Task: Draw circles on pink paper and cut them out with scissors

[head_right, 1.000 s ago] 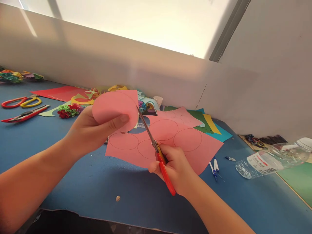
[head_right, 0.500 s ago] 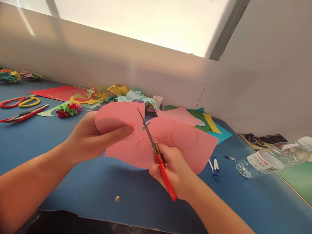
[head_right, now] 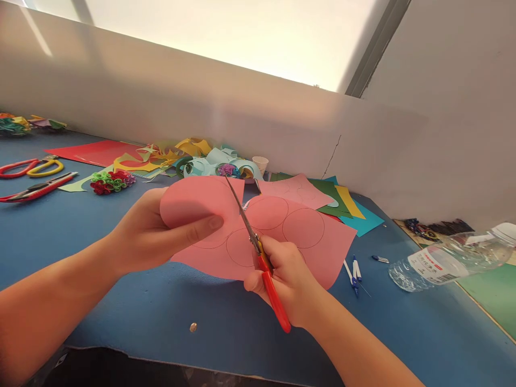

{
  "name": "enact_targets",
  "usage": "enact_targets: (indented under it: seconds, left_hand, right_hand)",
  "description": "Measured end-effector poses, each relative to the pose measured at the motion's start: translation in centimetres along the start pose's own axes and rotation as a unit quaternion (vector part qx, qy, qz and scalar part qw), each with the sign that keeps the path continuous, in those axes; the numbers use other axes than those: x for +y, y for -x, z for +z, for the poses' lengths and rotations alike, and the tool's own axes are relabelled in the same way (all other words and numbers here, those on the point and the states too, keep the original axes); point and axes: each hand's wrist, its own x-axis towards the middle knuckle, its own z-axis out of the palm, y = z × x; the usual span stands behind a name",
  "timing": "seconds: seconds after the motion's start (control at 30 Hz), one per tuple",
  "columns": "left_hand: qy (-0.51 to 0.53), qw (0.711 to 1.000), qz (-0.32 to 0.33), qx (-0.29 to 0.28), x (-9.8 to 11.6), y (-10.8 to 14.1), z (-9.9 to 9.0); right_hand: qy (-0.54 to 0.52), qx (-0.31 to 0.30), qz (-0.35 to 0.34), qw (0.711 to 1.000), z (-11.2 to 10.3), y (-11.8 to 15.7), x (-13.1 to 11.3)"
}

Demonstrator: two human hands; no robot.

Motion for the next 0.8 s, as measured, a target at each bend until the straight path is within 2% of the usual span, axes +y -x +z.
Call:
enact_targets:
  seconds: [0.17, 0.47, 0.67, 0.8]
  left_hand:
    - [-0.006, 1.000, -0.006, 0.000, 0.3, 0.0, 0.1]
    - [0.000, 1.000, -0.015, 0.018, 0.4, -0.1, 0.6]
    - [-0.012, 1.000, -0.015, 0.012, 0.3, -0.1, 0.5]
    - [-0.011, 1.000, -0.013, 0.011, 0.3, -0.2, 0.4]
  right_hand:
    - [-0.027, -0.009, 0.031, 0.999, 0.1, -0.1, 0.0]
    - [-0.014, -0.024, 0.116, 0.993, 0.5, 0.0, -1.1]
    - [-0.020, -0.015, 0.076, 0.997, 0.4, -0.1, -0.3]
    - [-0.021, -0.015, 0.090, 0.996, 0.3, -0.2, -0.2]
